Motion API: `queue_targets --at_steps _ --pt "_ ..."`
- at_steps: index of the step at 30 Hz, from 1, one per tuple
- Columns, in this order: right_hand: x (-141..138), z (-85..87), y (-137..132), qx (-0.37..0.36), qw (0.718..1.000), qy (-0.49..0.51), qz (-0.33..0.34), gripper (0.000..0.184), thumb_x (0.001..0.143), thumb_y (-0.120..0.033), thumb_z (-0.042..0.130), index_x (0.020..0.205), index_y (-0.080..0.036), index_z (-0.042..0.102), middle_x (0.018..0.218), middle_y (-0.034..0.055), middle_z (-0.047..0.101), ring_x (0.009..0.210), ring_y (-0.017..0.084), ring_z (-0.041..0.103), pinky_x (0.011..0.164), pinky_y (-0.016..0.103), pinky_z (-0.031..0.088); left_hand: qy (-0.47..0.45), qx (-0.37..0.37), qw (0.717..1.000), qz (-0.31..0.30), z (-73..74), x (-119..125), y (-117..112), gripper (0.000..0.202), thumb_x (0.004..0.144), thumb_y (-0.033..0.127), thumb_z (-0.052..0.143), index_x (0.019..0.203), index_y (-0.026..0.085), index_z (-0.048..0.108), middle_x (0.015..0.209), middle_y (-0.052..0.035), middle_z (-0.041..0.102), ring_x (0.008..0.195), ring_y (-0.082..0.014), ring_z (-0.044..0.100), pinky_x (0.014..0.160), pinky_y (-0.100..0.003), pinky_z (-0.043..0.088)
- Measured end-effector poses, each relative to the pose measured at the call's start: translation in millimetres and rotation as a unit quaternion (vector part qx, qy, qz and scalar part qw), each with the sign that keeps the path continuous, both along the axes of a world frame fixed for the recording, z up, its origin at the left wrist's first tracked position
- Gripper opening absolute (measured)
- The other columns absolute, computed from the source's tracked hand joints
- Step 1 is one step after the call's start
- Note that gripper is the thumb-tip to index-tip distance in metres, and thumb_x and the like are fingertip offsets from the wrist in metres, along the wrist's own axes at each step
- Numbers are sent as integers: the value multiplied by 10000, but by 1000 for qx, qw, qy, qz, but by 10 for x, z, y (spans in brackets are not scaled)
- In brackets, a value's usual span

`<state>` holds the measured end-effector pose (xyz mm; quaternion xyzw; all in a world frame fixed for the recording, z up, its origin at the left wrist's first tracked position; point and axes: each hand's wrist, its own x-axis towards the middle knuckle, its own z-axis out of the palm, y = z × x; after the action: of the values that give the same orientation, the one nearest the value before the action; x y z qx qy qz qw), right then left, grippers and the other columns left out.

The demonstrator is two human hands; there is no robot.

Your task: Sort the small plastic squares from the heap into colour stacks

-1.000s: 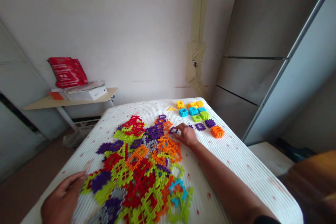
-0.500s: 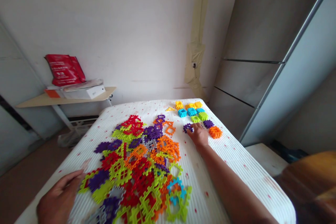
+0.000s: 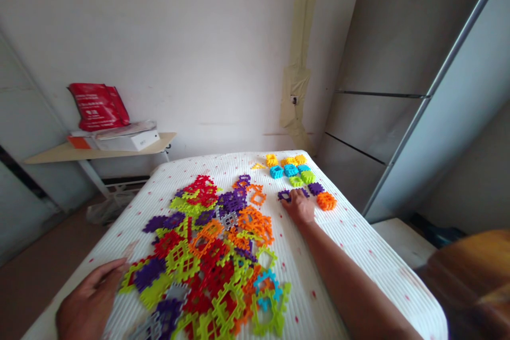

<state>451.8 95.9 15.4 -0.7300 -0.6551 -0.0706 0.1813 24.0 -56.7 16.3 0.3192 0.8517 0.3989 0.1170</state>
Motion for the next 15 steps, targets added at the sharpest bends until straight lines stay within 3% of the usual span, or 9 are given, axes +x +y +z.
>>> queue_targets --at_steps 8,15 --pt "6 -19 9 -9 1000 4 8 281 827 -450 515 936 -200 583 965 63 631 775 166 609 533 237 350 -8 17 1000 18 63 40 -7 296 590 525 536 724 295 667 649 44 677 695 -255 622 623 -332 447" --pt "8 -20 13 -14 1000 2 13 303 822 -460 522 953 -195 591 979 67 624 793 175 612 548 248 374 13 31 999 7 18 25 -13 275 613 519 539 723 305 672 679 39 684 728 -266 630 641 -344 449"
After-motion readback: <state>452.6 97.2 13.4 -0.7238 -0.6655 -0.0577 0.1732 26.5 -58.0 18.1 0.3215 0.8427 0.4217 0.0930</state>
